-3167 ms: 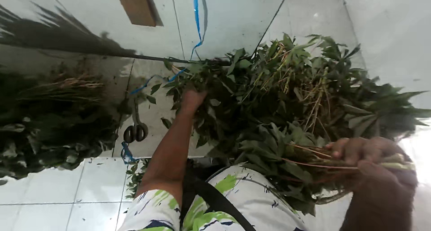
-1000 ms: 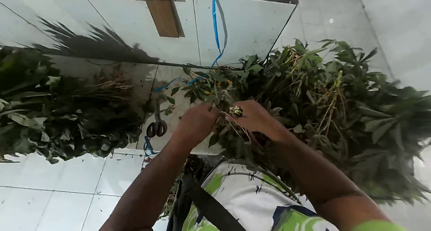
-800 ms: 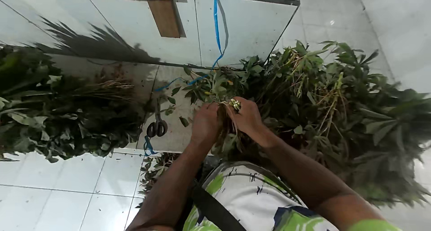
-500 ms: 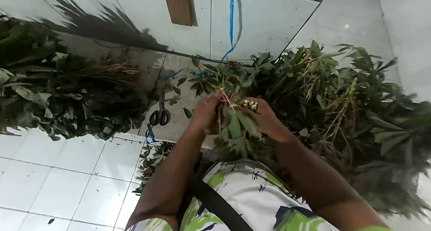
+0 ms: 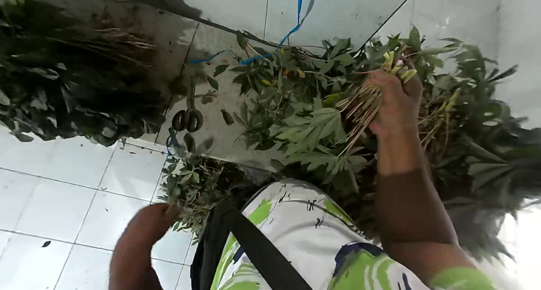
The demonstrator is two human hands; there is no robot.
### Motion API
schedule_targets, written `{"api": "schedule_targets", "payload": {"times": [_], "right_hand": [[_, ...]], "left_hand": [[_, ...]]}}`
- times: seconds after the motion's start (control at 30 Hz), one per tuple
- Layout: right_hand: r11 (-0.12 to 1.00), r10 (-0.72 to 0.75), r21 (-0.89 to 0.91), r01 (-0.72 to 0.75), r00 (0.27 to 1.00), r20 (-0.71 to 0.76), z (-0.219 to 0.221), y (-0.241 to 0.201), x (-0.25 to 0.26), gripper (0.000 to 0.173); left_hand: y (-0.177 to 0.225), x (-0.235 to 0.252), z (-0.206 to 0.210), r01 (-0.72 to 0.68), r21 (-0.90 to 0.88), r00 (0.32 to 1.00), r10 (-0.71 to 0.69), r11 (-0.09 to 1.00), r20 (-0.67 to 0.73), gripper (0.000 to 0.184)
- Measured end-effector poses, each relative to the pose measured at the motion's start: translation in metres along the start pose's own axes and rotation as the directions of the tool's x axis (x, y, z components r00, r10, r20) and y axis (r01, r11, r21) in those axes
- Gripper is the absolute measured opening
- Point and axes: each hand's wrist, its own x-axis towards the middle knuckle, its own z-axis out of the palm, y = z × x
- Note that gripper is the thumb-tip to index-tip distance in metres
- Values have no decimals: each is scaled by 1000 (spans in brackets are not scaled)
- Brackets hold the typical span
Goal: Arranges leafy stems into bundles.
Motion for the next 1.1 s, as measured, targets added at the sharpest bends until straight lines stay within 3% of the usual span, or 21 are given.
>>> {"api": "schedule_targets", "payload": {"times": [0.07, 0.13, 0.17, 0.2, 0.3, 0.37, 0.43, 0.5, 0.53, 0.57, 0.6, 0.67, 0.73, 0.77, 0.8, 0.83, 0.87, 0.93, 1.03, 1.07, 1.1], "right_hand": [[997, -51, -60, 57, 994, 94, 8, -3, 1, 49], [987, -17, -160, 32, 995, 99, 25, -11, -5, 30], [976, 11, -218, 12, 995, 103, 33, -14, -10, 21], [963, 25, -271, 8, 993, 118, 42, -15, -15, 17], [935, 16, -350, 59, 978, 208, 63, -15, -31, 26], [955, -20, -274, 110, 951, 309, 71, -19, -46, 29], [990, -75, -80, 113, 922, 379, 75, -28, -63, 17], [979, -182, 163, 123, 883, 432, 73, -36, -75, 15], [959, -228, 256, 120, 863, 450, 71, -41, -79, 15], [946, -254, 303, 120, 852, 458, 69, -46, -83, 11], [940, -275, 310, 141, 851, 448, 67, -49, -86, 8], [952, -302, 175, 251, 865, 401, 59, -53, -90, 18], [944, -285, -44, 326, 876, 388, 47, -51, -92, 63], [941, -246, -126, 314, 891, 381, 40, -47, -95, 92], [943, -197, -186, 277, 913, 358, 34, -40, -101, 109], [949, -151, -219, 226, 938, 314, 29, -33, -107, 107], [967, -90, -210, 146, 964, 252, 24, -26, -115, 89], [993, -46, -101, 62, 988, 149, 7, -17, -130, 51], [996, -86, -7, 86, 995, -52, -39, -16, -155, 30], [996, -84, 23, 87, 989, -125, -58, -22, -162, 27], [996, -66, 49, 78, 977, -203, -80, -30, -170, 28]], "left_hand": [[8, 2, 13, 93, 90, 996, -92, 992, -17, 65], [36, -3, 2, -79, 5, 962, 78, 997, -263, 63], [57, -6, -6, -210, -37, 898, 178, 977, -403, 60], [81, -9, -16, -357, -74, 805, 266, 931, -531, 63], [157, -10, -41, -745, -1, 451, 503, 667, -737, 106], [208, -11, -50, -903, 1, 281, 594, 429, -754, 135], [252, -6, -50, -974, -7, 166, 690, 227, -704, 152], [282, -3, -37, -989, -94, 146, 797, 112, -586, 154], [291, -5, -27, -980, -190, 154, 844, 64, -514, 145], [299, -9, -17, -942, -336, 170, 880, 13, -444, 125], [307, -13, -8, -881, -472, 173, 907, -33, -385, 94], [316, -20, 2, -786, -616, 175, 936, -54, -306, 53], [318, -22, 10, -786, -618, 219, 917, -38, -334, 45], [319, -23, 12, -795, -606, 272, 900, 11, -341, 47], [323, -24, 14, -812, -578, 323, 886, 79, -333, 48], [331, -24, 17, -842, -517, 354, 880, 152, -317, 45], [341, -26, 19, -881, -421, 356, 887, 214, -294, 40], [360, -36, 20, -953, -243, 228, 954, 179, -195, 39], [381, -40, 16, -991, -135, 17, 997, 27, 75, 88], [390, -39, 14, -989, -145, -15, 993, 2, 113, 97], [400, -36, 10, -984, -180, -12, 994, 8, 108, 94]]}}
